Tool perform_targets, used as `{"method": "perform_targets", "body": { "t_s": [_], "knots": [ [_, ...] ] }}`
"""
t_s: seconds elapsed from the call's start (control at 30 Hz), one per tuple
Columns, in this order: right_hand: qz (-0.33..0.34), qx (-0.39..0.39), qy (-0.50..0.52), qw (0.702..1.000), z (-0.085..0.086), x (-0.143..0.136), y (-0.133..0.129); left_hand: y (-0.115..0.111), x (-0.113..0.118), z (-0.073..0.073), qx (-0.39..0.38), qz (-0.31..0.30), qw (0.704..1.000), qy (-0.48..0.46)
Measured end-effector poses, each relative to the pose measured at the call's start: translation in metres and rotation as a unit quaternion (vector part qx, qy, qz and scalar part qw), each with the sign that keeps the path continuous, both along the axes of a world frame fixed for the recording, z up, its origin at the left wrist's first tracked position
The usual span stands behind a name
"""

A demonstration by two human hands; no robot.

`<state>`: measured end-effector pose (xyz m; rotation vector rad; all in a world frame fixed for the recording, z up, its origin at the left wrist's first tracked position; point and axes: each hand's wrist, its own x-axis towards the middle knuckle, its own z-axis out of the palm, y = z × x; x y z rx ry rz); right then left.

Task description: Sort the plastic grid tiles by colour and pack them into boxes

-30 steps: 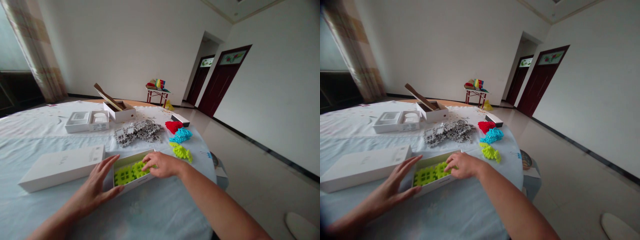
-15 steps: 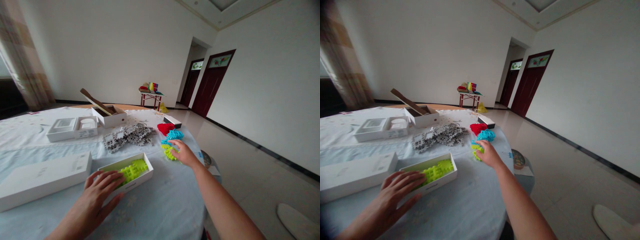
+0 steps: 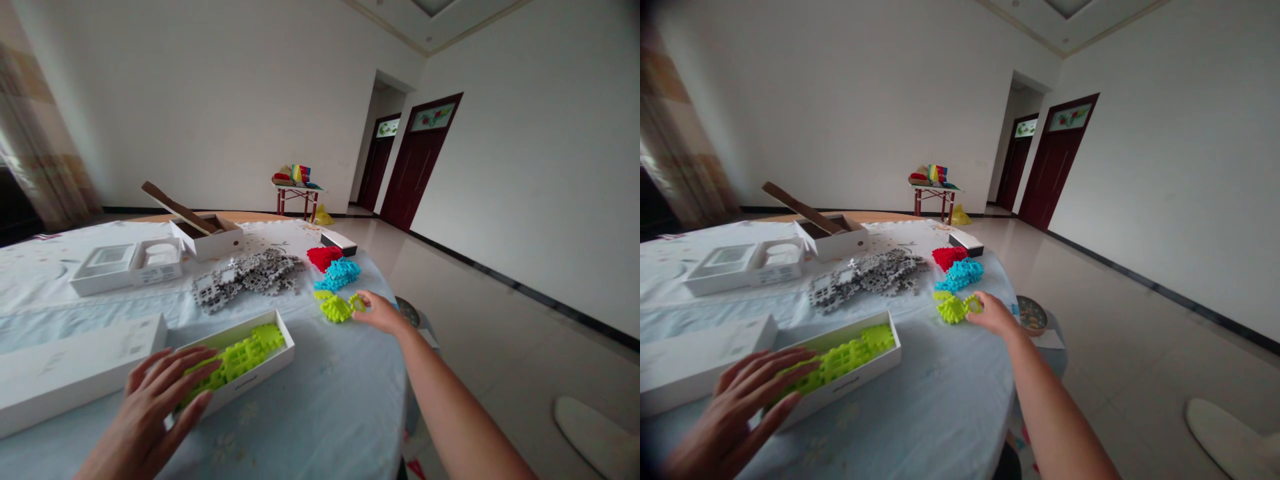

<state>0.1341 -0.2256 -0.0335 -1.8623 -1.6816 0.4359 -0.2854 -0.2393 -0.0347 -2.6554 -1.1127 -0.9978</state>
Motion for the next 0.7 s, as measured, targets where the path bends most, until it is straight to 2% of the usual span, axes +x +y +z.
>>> {"method": "perform_targets", "body": {
  "t_s": [0.13, 0.33, 0.7],
  "knots": [
    [0.001, 0.033, -0.026, 0.999, 0.008, -0.008, 0.011, 0.011, -0.013, -0.006, 0.025, 0.026, 0.999, -0.015],
    [0.011, -0.014, -0.099, 0.995, 0.003, -0.032, 0.021, 0.019, -0.026, -0.01, 0.016, 0.042, 0.998, -0.032],
    [-0.001, 0.008, -0.12, 0.993, 0.001, -0.05, 0.026, 0.02, -0.035, -0.005, -0.023, 0.006, 0.997, -0.08]
  ]
}}
